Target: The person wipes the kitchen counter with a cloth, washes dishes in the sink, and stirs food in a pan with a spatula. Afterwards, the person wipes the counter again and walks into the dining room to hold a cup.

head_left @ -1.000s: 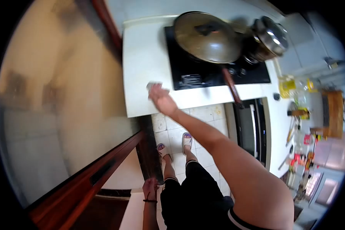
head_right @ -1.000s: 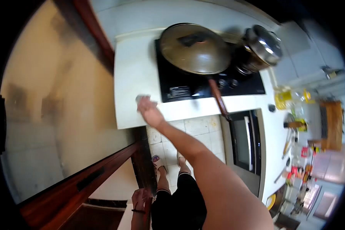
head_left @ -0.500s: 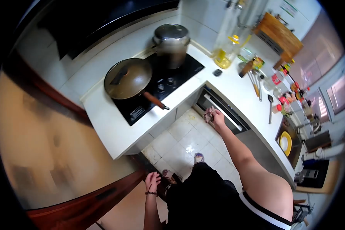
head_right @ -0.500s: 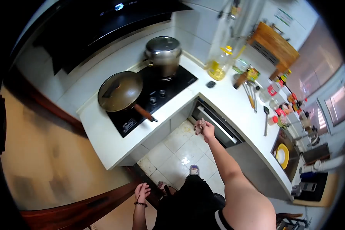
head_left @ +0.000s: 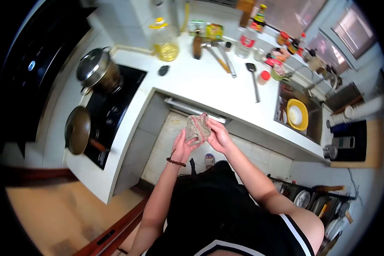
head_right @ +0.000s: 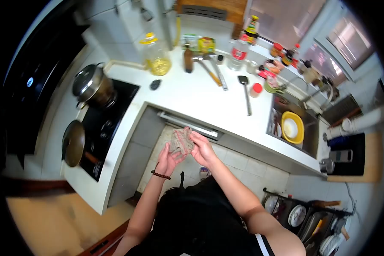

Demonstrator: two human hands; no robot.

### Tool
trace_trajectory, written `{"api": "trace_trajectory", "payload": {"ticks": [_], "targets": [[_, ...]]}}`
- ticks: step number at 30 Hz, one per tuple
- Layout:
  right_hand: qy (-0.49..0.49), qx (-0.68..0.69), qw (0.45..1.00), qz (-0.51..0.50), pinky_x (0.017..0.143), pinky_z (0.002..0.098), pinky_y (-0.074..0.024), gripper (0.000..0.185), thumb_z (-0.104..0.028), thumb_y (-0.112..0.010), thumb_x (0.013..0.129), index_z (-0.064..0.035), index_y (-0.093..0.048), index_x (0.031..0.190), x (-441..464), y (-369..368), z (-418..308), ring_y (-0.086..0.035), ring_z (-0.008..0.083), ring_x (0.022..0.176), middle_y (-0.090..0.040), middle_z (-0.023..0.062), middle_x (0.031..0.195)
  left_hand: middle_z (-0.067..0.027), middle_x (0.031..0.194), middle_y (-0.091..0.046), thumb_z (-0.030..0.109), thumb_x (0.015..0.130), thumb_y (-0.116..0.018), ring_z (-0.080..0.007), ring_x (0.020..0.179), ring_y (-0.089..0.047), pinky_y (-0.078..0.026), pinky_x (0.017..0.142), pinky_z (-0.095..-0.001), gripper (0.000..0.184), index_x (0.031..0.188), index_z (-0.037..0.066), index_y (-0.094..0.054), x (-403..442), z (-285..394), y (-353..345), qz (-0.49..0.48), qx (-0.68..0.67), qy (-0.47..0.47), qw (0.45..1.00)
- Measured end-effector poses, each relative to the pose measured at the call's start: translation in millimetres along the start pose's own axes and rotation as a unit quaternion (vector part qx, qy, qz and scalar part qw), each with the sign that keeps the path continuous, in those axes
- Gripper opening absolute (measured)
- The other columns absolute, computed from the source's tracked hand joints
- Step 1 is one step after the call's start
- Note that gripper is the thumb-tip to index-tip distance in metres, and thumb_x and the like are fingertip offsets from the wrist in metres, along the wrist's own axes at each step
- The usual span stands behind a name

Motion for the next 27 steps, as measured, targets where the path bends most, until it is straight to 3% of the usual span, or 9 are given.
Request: {"api": "trace_trajectory", "payload": {"ticks": [4,9,11,12,15,17,21,23,27], "targets": [[0.067,-0.242,0.948,0.196,0.071,0.0277,-0.0535,0.029,-0.024,-0.060,0.101,-0.0093,-0.063,0.126,-22,78,-55,-0.062,0.0087,0.091,-0.067,0.0021,0.111,-0.0086,0.114,-0.066,0.027,0.105,-0.055,-0.0178,0.100,-0.065,-0.056,0.080,-0.0355,0.028,0.123,0.006,-0.058,59,-13,-46,-0.055,0.096,-0.037,0.993],[0.122,-0.229,0.909,0.326,0.071,0.0239,-0.0506,0.029,-0.023,-0.058,0.102,-0.0126,-0.065,0.128,-72,113,-92,-0.062,0.0079,0.091,-0.068,-0.0021,0.107,-0.0105,0.123,-0.066,0.027,0.105,-0.053,-0.0161,0.109,-0.063,-0.052,0.088,-0.0322,0.033,0.130,0.005,-0.058,91,-51,-126,-0.203,0.215,-0.013,0.955],[0.173,-0.219,0.893,0.354,0.074,0.0256,-0.0525,0.035,-0.023,-0.056,0.103,-0.0112,-0.061,0.136,-91,121,-98,-0.062,0.0079,0.097,-0.069,-0.0002,0.110,-0.0017,0.119,-0.063,0.031,0.107,-0.047,-0.0123,0.111,-0.059,-0.055,0.089,-0.0398,0.034,0.125,0.006,-0.061,104,-89,-149,-0.242,0.212,0.052,0.945],[0.191,-0.211,0.883,0.372,0.074,0.0256,-0.0525,0.035,-0.023,-0.056,0.103,-0.0112,-0.061,0.136,-102,123,-100,-0.062,0.0079,0.097,-0.069,-0.0002,0.110,-0.0035,0.115,-0.063,0.030,0.107,-0.048,-0.0133,0.105,-0.062,-0.057,0.088,-0.0396,0.034,0.128,0.006,-0.058,122,-122,-148,-0.332,0.278,-0.023,0.901],[0.269,-0.216,0.858,0.380,0.079,0.0279,-0.0542,0.037,-0.022,-0.055,0.104,-0.0068,-0.060,0.138,-140,127,-114,-0.063,0.0091,0.099,-0.071,0.0045,0.110,-0.0053,0.109,-0.062,0.014,0.102,-0.058,-0.0145,0.089,-0.065,-0.061,0.077,-0.0343,0.029,0.129,0.010,-0.048,102,-150,-201,-0.312,0.232,0.107,0.915],[0.214,-0.347,0.815,0.411,0.085,0.0270,-0.0531,0.039,-0.020,-0.054,0.105,-0.0015,-0.058,0.139,-164,134,-124,-0.062,0.0103,0.104,-0.069,0.0067,0.118,-0.0061,0.109,-0.062,0.012,0.101,-0.060,-0.0148,0.089,-0.064,-0.061,0.079,-0.0367,0.033,0.130,0.011,-0.046,103,-172,-221,-0.309,0.205,0.153,0.916],[0.252,-0.368,0.784,0.431,0.082,0.0275,-0.0542,0.034,-0.014,-0.064,0.098,0.0013,-0.064,0.129,-200,170,-150,-0.067,0.0111,0.093,-0.074,0.0110,0.107,-0.0093,0.111,-0.063,0.007,0.099,-0.061,-0.0172,0.091,-0.065,-0.060,0.083,-0.0430,0.047,0.138,0.013,-0.036,116,-211,-245,-0.287,0.198,0.223,0.910],[0.278,-0.358,0.777,0.437,0.080,0.0274,-0.0544,0.033,-0.012,-0.065,0.097,0.0024,-0.064,0.127,-218,203,-173,-0.068,0.0118,0.094,-0.074,0.0107,0.106,-0.0099,0.116,-0.063,0.007,0.098,-0.061,-0.0208,0.098,-0.066,-0.059,0.086,-0.0453,0.045,0.138,0.011,-0.040,137,-233,-261,-0.284,0.191,0.244,0.907],[0.251,-0.487,0.668,0.503,0.078,0.0294,-0.0549,0.037,-0.015,-0.069,0.092,0.0031,-0.064,0.124,-272,293,-282,-0.070,0.0145,0.088,-0.074,0.0139,0.102,-0.0107,0.120,-0.065,0.012,0.097,-0.063,-0.0243,0.104,-0.068,-0.059,0.088,-0.0434,0.038,0.133,0.008,-0.048,179,-277,-328,-0.298,0.193,0.271,0.895]]}}
Point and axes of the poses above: each hand's wrist, its own x-axis towards the middle knuckle, its own y-axis out of the back of the hand, z = x × y, the point moved 5 cm from there along x, towards the middle knuckle
